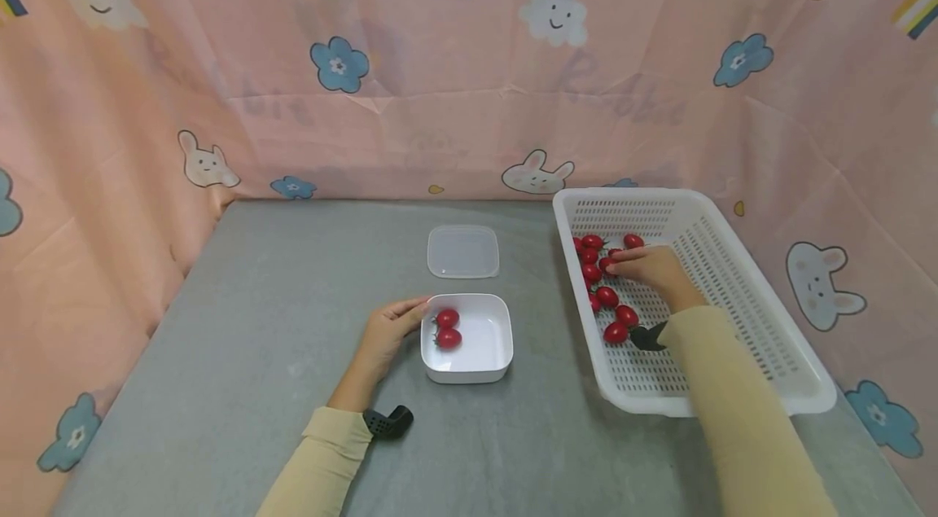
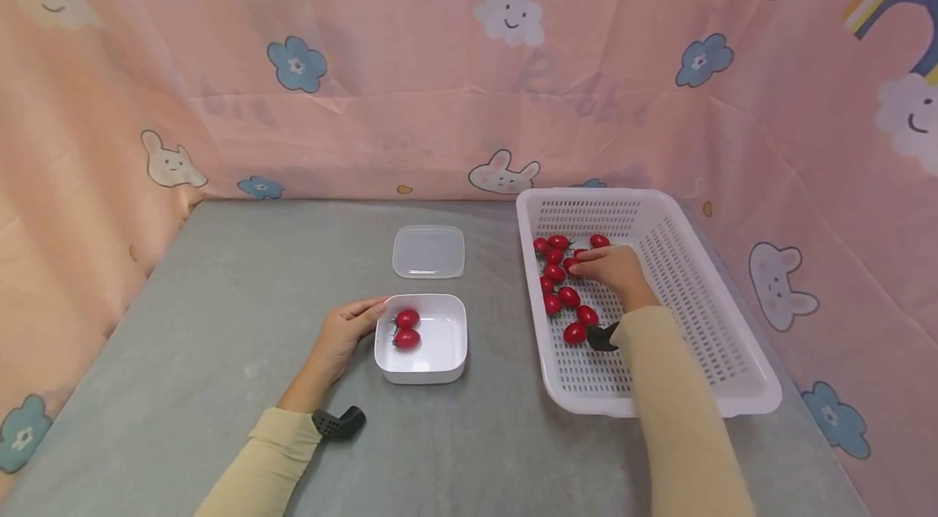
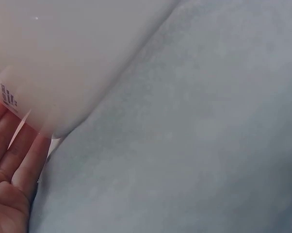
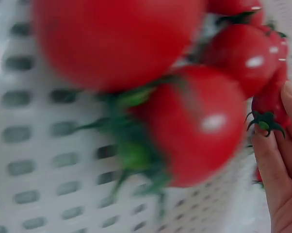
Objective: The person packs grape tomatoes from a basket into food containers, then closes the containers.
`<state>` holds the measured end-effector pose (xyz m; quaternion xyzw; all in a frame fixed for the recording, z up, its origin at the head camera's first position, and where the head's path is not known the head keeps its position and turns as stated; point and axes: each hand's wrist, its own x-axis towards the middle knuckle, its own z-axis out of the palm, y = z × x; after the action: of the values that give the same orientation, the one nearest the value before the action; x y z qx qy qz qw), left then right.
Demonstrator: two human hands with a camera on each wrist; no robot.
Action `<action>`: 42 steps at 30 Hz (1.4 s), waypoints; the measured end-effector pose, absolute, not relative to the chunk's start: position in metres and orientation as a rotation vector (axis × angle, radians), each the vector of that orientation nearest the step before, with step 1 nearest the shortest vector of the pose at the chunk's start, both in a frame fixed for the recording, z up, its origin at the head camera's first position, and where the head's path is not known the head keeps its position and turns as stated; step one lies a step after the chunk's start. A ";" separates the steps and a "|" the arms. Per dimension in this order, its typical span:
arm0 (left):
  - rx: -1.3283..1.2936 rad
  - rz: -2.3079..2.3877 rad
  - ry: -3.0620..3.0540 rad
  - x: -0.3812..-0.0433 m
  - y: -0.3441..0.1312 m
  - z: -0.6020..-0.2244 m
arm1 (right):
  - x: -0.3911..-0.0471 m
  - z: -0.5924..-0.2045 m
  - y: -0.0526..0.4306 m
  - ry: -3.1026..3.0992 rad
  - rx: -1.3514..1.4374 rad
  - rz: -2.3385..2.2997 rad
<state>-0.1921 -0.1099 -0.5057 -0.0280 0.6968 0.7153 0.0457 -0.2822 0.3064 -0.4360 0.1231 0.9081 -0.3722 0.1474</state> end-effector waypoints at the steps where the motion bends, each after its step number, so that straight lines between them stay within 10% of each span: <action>1: -0.093 2.191 2.116 -0.192 -0.110 -0.506 | -0.282 -0.433 0.306 2.612 0.357 -1.077; 42: -0.099 2.220 2.106 -0.191 -0.109 -0.503 | -0.230 -0.338 0.187 2.489 -0.008 -1.536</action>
<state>-0.1910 -0.1088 -0.5035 -0.0324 0.6873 0.7246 0.0401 -0.2302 0.1872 -0.3380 -0.0029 0.8460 -0.5221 0.1084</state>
